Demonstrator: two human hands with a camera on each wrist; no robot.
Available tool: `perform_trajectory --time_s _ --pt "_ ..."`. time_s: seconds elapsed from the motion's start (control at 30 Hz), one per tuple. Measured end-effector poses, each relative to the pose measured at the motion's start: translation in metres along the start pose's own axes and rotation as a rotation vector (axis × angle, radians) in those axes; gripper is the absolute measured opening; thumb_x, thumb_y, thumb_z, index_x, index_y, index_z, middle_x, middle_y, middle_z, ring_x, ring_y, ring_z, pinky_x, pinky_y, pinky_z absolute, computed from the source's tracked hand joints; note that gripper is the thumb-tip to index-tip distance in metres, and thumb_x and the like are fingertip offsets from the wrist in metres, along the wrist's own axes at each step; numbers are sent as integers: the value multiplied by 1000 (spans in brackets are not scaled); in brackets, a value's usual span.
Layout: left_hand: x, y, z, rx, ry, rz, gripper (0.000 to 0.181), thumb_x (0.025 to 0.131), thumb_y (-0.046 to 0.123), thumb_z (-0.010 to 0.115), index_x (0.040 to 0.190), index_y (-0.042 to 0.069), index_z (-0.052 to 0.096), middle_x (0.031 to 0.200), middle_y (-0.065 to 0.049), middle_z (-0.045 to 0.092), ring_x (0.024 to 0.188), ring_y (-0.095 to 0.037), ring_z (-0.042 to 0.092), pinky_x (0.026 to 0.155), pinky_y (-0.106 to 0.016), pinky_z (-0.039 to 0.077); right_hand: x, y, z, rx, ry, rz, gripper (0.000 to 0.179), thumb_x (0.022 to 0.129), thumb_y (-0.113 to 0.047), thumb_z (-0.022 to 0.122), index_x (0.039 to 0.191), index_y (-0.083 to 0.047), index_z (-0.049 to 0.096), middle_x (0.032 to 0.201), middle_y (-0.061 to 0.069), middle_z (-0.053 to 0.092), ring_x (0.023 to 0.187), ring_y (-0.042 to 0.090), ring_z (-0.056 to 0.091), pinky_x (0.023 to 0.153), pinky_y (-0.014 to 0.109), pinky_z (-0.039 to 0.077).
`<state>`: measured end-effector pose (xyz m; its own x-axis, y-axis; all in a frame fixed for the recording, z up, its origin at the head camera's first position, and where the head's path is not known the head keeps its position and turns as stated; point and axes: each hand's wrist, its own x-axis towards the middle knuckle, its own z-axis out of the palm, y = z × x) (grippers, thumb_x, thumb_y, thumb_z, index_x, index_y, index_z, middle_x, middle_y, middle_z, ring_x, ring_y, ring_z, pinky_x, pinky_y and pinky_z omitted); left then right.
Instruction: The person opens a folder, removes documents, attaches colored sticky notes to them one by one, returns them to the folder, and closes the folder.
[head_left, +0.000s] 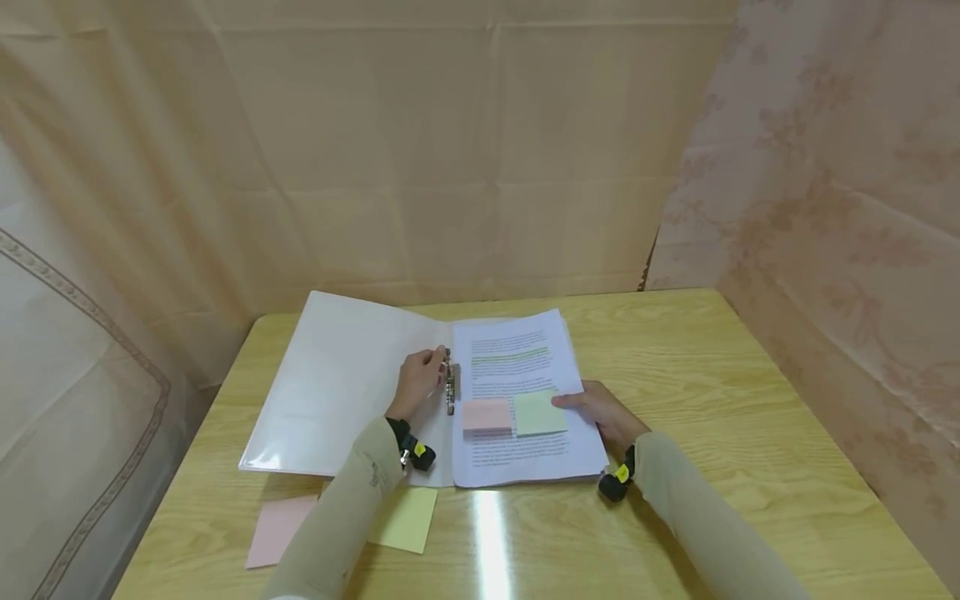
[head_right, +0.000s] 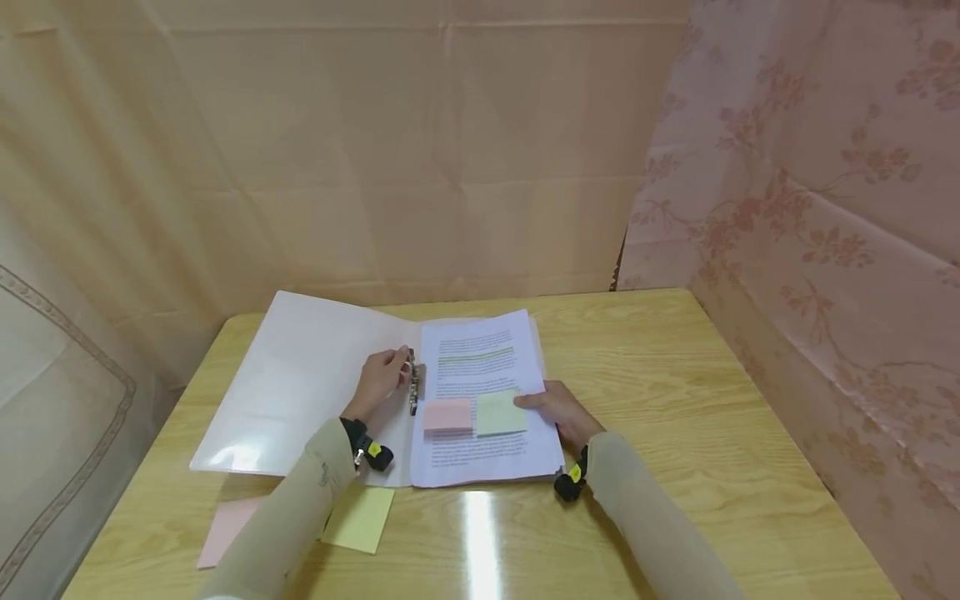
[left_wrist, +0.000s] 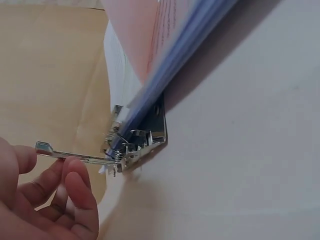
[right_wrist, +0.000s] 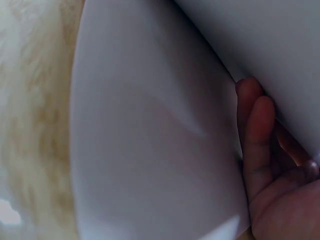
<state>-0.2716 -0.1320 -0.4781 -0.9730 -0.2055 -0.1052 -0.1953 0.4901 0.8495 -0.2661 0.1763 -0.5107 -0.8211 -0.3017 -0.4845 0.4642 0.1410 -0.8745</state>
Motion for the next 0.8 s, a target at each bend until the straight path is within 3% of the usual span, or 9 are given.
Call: perform_trajectory --time_s 0.33,0.8 --pt "-20 9 -15 10 -94 -25 34 99 31 50 118 7 66 106 -11 66 87 -19 59 71 -25 45 0 0 1 -9 10 11 48 92 -14 63 138 -7 49 112 10 71 90 22 72 77 37 58" --pt "-34 2 -17 68 -97 -19 30 97 29 59 112 5 69 97 -12 66 79 -18 59 66 -23 44 3 2 -1 -24 1 5 48 92 -14 64 137 -8 51 112 10 71 90 21 72 77 36 58"
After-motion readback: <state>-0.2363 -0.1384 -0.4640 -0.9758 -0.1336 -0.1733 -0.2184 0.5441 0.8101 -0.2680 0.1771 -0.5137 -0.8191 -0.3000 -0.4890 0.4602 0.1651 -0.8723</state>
